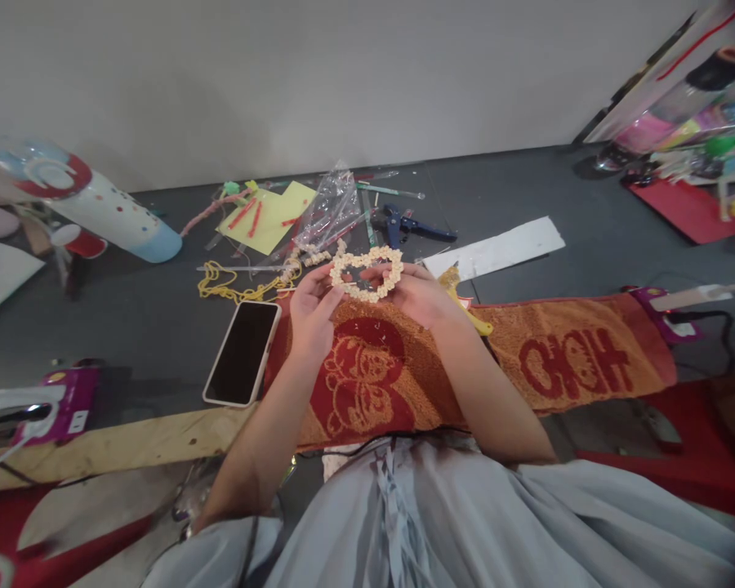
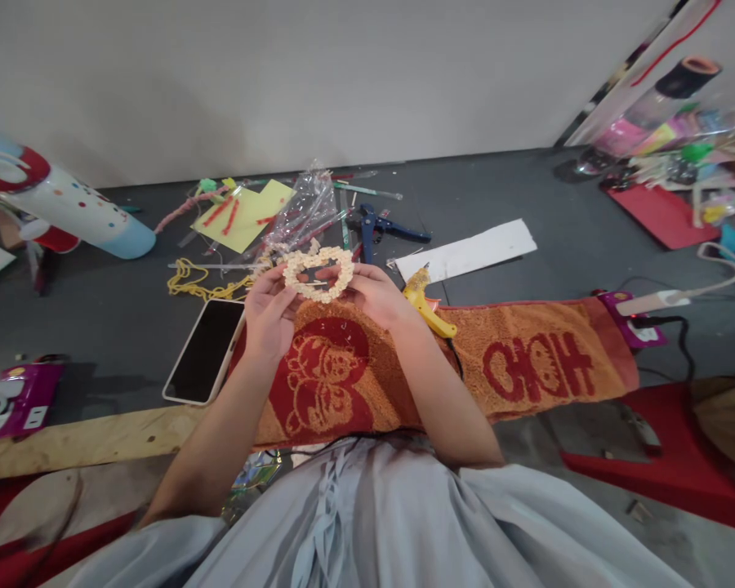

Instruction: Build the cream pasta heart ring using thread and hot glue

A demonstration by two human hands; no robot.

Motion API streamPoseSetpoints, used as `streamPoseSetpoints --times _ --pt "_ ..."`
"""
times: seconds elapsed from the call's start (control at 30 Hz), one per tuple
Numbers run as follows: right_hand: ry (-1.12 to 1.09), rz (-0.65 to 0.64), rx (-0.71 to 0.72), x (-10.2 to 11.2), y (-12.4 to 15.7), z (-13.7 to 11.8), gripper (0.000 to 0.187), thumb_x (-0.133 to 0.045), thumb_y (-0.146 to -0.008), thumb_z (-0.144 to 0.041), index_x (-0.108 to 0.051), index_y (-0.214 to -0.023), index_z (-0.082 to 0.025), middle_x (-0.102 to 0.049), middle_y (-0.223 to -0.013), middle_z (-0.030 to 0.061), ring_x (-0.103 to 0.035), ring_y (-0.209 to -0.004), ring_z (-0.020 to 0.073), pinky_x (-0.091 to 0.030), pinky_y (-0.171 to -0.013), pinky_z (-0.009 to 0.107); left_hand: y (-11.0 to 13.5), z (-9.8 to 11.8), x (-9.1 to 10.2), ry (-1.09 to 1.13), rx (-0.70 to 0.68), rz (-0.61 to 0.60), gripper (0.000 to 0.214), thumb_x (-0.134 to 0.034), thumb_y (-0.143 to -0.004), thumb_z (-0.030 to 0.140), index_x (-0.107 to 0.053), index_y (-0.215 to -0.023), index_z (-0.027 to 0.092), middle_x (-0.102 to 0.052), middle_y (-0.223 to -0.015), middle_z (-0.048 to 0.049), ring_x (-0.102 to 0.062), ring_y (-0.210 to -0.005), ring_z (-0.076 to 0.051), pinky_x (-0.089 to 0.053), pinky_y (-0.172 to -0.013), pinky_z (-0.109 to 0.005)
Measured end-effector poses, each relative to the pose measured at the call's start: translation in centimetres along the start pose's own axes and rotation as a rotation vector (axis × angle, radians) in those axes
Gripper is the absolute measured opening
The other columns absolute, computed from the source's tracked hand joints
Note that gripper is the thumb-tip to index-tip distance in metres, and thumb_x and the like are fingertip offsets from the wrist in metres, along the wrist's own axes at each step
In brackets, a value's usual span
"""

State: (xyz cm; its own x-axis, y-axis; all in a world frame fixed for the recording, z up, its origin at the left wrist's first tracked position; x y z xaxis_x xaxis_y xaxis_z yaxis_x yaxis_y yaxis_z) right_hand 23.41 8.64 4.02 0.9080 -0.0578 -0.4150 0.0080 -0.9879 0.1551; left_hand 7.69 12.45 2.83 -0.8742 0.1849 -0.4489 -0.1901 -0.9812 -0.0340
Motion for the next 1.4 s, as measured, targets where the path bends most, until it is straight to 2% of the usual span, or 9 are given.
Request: streamPoseSetpoints --times 0.37,0.5,0.6,0.77,0.93,1.03,1.13,1.3,1.4 --pt "-0.329 -0.041 -0.083 -0.9 -0.1 1.4 0.015 -0.058 -0.084 -0.026 -0.068 -0.073 -0.019 -0.063 -0.076 0.0016 -0.051 -0.061 0.0093 -0.044 -0.052 0.022 0.4 0.2 -0.6 0.132 0.168 -0.006 0.037 -0.085 -0.063 0.026 -0.066 -0.095 0.021 -0.072 -0.087 0.0022 -0.066 -0.067 -0.004 -0.055 -0.063 -0.011" --pt "-0.39 -0.159 0.07 -1.0 -0.2 0.7 0.022 -0.083 -0.069 -0.035 -0.067 -0.073 -0.02 -0.058 -0.065 -0.004 -0.05 -0.055 0.0054 -0.048 -0.054 0.017 0.5 0.0 -1.0 0.202 0.298 -0.033 0.037 -0.084 -0.061 0.023 -0.066 -0.093 0.019 -0.072 -0.083 0.0027 -0.064 -0.063 -0.003 -0.054 -0.059 -0.009" --pt "-0.367 -0.163 0.074 -1.0 -0.3 0.8 0.034 -0.092 -0.054 -0.035 -0.067 -0.069 -0.02 -0.058 -0.061 -0.0062 -0.048 -0.05 0.0038 -0.05 -0.051 0.015 0.6 -0.4 -1.2 0.239 0.404 -0.04 0.032 -0.081 -0.064 0.019 -0.067 -0.092 0.017 -0.071 -0.08 0.0037 -0.063 -0.059 -0.003 -0.055 -0.057 -0.009" --pt "-0.319 -0.057 0.012 -0.6 -0.6 1.4 0.029 -0.09 -0.058 -0.029 -0.066 -0.069 -0.018 -0.059 -0.057 -0.0063 -0.05 -0.049 0.0037 -0.047 -0.046 0.013 1.1 -1.1 -1.6 0.328 0.556 -0.027 0.018 -0.07 -0.072 0.011 -0.064 -0.089 0.015 -0.072 -0.078 0.0031 -0.065 -0.059 -0.004 -0.056 -0.056 -0.01" --pt "-0.29 -0.04 0.085 -0.9 -0.7 1.0 0.037 -0.093 -0.05 -0.036 -0.066 -0.069 -0.018 -0.062 -0.06 -0.0052 -0.048 -0.049 0.0037 -0.047 -0.047 0.016 1.1 -1.6 -1.3 0.357 0.593 0.009 0.015 -0.07 -0.073 0.011 -0.062 -0.086 0.017 -0.071 -0.077 0.0038 -0.066 -0.061 -0.004 -0.057 -0.057 -0.011" --pt "-0.207 0.001 0.141 -0.5 -0.5 0.5 0.038 -0.091 -0.053 -0.043 -0.064 -0.068 -0.02 -0.057 -0.059 -0.0055 -0.047 -0.05 0.0051 -0.047 -0.05 0.019 0.6 -1.8 -0.8 0.312 0.528 0.027 0.019 -0.075 -0.07 0.013 -0.063 -0.084 0.018 -0.069 -0.074 0.005 -0.063 -0.058 -0.003 -0.056 -0.058 -0.009" --pt "-0.079 0.079 0.191 0.9 -0.4 -0.3 0.038 -0.084 -0.063 -0.049 -0.058 -0.067 -0.022 -0.05 -0.062 -0.0044 -0.045 -0.055 0.007 -0.044 -0.051 0.021 0.0 -1.2 -0.2 0.198 0.333 0.025 0.028 -0.08 -0.067 0.021 -0.065 -0.09 0.02 -0.071 -0.081 0.0036 -0.062 -0.058 -0.003 -0.056 -0.061 -0.011" --pt "0.053 0.338 0.315 5.3 -0.4 -2.3 0.039 -0.075 -0.07 -0.052 -0.048 -0.068 -0.024 -0.047 -0.074 -0.0011 -0.044 -0.065 0.0097 -0.043 -0.056 0.023 0.0 1.2 0.4 -0.095 -0.128 0.046 0.041 -0.084 -0.068 0.034 -0.066 -0.102 0.022 -0.072 -0.092 -0.0022 -0.07 -0.083 -0.011 -0.057 -0.07 -0.019" --pt "0.094 0.471 0.445 8.5 -0.1 -3.7 0.036 -0.068 -0.076 -0.055 -0.049 -0.072 -0.024 -0.047 -0.076 -0.0008 -0.046 -0.066 0.0102 -0.045 -0.059 0.023 0.5 2.3 0.1 -0.246 -0.299 0.026 0.038 -0.081 -0.073 0.035 -0.067 -0.105 0.021 -0.072 -0.096 -0.0039 -0.07 -0.089 -0.013 -0.057 -0.077 -0.023"
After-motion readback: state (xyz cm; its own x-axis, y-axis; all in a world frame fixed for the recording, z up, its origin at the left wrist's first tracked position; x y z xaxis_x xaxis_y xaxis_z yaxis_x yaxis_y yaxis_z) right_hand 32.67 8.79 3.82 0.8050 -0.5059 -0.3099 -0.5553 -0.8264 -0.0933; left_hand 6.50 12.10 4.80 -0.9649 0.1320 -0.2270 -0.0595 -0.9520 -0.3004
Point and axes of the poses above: each hand's wrist, its own y-axis away from the middle knuckle, its own x-axis out of the back of the hand, z = x × y, the point moved 6 cm from there along -y, towards the middle knuckle
